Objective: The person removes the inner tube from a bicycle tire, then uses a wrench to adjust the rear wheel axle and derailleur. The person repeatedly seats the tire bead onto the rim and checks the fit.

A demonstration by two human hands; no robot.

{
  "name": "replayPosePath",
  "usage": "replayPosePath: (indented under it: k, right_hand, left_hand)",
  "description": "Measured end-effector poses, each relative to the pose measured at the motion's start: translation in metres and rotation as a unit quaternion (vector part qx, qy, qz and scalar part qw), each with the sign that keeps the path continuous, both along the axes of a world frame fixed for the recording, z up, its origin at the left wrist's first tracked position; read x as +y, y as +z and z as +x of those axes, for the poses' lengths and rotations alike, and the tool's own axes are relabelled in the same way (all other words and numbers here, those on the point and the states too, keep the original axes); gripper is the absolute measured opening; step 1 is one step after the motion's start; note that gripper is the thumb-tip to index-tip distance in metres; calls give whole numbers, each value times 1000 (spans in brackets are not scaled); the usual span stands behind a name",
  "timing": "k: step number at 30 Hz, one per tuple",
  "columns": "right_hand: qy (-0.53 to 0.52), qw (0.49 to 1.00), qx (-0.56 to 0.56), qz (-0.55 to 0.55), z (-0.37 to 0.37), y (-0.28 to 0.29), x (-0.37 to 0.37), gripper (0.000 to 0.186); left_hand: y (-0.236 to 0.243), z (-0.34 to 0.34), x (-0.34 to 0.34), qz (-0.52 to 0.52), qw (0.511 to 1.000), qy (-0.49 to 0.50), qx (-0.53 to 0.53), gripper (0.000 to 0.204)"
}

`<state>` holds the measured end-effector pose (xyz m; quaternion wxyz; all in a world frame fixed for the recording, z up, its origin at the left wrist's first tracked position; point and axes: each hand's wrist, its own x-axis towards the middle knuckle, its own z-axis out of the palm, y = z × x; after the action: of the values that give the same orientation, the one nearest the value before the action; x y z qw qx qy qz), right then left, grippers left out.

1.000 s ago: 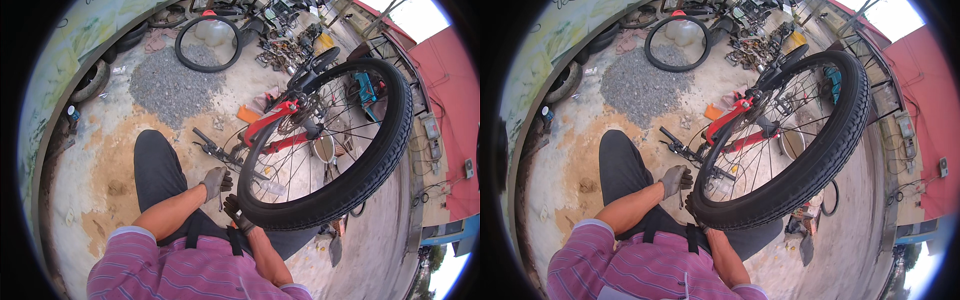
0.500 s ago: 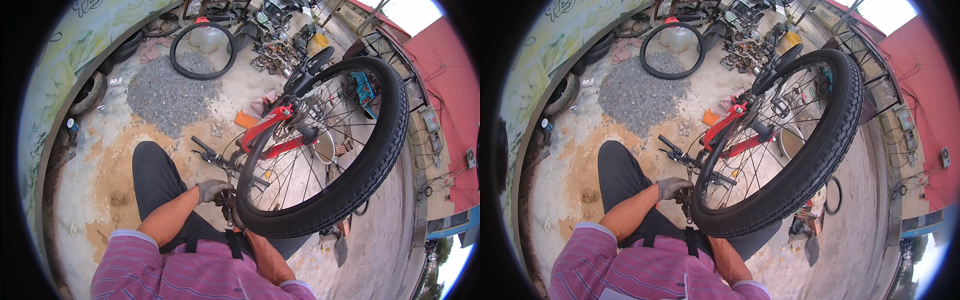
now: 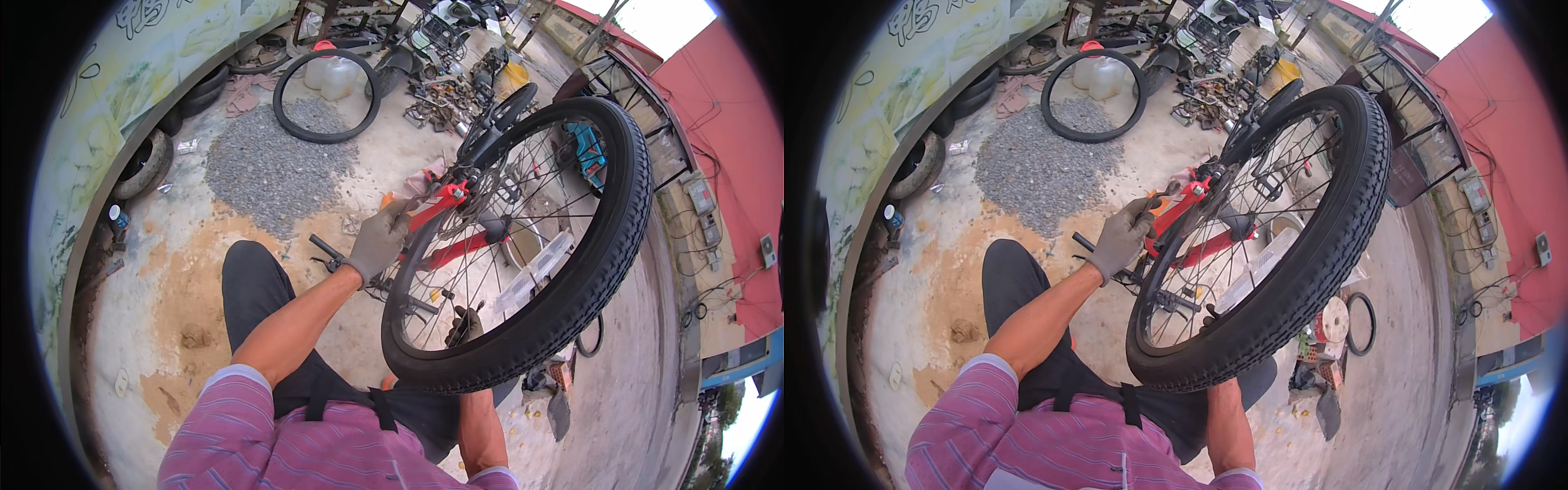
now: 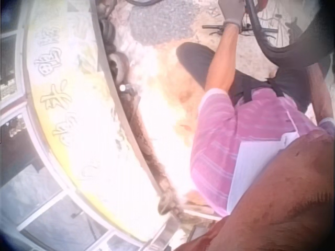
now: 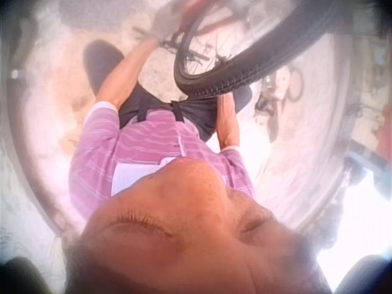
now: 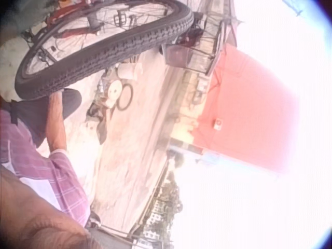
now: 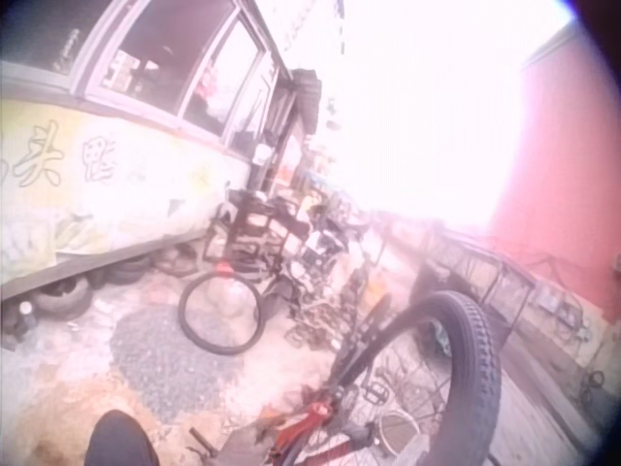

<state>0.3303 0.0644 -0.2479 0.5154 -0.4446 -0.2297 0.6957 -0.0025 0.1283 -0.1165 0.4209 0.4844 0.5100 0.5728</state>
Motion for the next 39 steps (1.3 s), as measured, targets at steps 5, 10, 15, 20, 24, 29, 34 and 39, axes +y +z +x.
replayPosePath:
  k: [5, 10, 15, 20, 24, 29, 34, 39]
  right_hand:
    - [-130, 959, -206, 147, -4, 140, 107, 41]
    - [-143, 863, -400, 274, -64, 187, 165, 38]
    - [-143, 868, -414, 236, -90, 193, 176, 27]
    - [-87, 693, -602, 387, -87, 201, 162, 23]
    - [-74, 639, -666, 378, -86, 203, 156, 27]
    - [-77, 707, -618, 336, -87, 198, 159, 28]
    - [-106, 655, -661, 350, -77, 187, 169, 26]
    - [-132, 534, -746, 374, -58, 173, 186, 24]
  left_hand:
    - [13, 18, 12, 55, 983, 65, 165, 37]
    - [-2, 19, 26, 127, 955, 110, 245, 44]
    - [-21, 20, 42, 202, 931, 127, 278, 54]
    - [-27, 26, 50, 243, 931, 107, 249, 47]
    - [-39, 19, 45, 136, 988, 19, 68, 41]
    - [-57, 14, 38, 53, 995, 17, 81, 58]
    - [-52, 16, 40, 63, 989, 34, 129, 67]
    - [-47, 14, 37, 35, 987, 17, 156, 55]
